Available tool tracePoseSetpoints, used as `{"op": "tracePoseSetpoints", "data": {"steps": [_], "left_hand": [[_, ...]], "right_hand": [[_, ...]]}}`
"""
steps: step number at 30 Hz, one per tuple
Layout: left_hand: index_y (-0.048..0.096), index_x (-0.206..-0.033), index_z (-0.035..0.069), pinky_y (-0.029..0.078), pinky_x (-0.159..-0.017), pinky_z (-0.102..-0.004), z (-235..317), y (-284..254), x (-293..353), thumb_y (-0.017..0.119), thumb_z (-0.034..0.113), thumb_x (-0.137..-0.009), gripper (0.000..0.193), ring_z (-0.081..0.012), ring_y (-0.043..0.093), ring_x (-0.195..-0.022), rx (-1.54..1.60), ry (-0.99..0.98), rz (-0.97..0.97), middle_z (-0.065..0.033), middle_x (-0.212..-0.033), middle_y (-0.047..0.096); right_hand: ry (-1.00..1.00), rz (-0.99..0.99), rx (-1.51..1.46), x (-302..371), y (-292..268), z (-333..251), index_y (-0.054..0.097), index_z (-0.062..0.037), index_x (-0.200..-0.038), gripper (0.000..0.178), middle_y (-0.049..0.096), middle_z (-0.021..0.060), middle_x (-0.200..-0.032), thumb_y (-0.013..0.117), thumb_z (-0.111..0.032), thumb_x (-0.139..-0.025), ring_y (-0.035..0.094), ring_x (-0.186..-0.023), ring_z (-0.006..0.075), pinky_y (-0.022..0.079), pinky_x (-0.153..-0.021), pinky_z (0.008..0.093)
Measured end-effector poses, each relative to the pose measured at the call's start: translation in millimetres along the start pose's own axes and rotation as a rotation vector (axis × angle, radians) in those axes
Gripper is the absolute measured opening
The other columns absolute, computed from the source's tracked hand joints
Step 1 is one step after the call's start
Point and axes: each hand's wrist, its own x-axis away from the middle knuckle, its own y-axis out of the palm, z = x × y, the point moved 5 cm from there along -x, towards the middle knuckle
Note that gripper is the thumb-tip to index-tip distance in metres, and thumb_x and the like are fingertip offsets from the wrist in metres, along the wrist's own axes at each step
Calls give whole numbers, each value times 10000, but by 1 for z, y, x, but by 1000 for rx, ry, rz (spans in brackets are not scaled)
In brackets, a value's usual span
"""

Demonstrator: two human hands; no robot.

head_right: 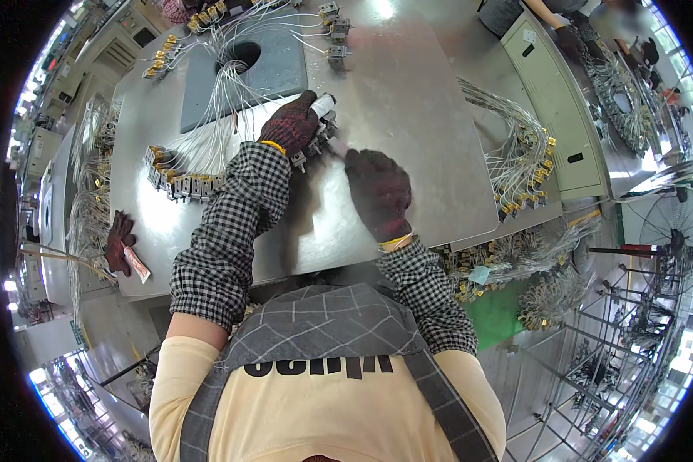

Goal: Applying adhesive to electronic components and arranging them on a circular assembly fixture.

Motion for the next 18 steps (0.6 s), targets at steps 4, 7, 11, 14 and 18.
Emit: {"op": "tracePoseSetpoints", "data": {"steps": [4, 7, 11, 14, 18], "left_hand": [[566, -1150, 53, 483, -835, -479, -8, 1, -2, 433, 538, -984, 530, -411, 639, -979, 9, -8, -8, -242, -1031, 661], [562, -1173, 61, 489, -845, -479, -1, -3, 2, 436, 499, -988, 492, -403, 643, -987, -38, -40, -24, -233, -1043, 666], [549, -1209, 74, 502, -860, -479, 9, -9, 8, 424, 382, -997, 394, -402, 649, -1000, -31, -9, -19, -225, -1082, 670], [548, -1208, 60, 501, -856, -479, 8, -13, 8, 452, 422, -990, 433, -407, 646, -1011, -55, -41, -20, -243, -1093, 662], [536, -1238, 16, 505, -838, -490, 17, -30, 40, 529, 552, -928, 618, -393, 653, -985, -103, 96, 100, -247, -1054, 666]], "right_hand": [[341, -133, -349, 6, 5, 11, 685, -174, -1027, 188, 674, 45, -897, 682, -167, -839, 655, -785, 246, 529, -676, 371], [46, 142, -231, -2, -24, -37, 680, -123, -1034, 160, 681, 64, -904, 647, -162, -882, 658, -804, 250, 528, -698, 358], [-132, -225, 368, -2, -15, -47, 675, -65, -1090, 214, 696, 124, -960, 643, -163, -902, 671, -868, 273, 540, -752, 352], [21, -229, 131, 6, -2, -22, 678, -74, -1112, 241, 698, 136, -973, 655, -175, -895, 676, -879, 290, 545, -753, 358], [104, -97, -132, 10, -12, -16, 687, -91, -1124, 254, 700, 132, -969, 674, -154, -879, 686, -854, 296, 552, -736, 363]]}}
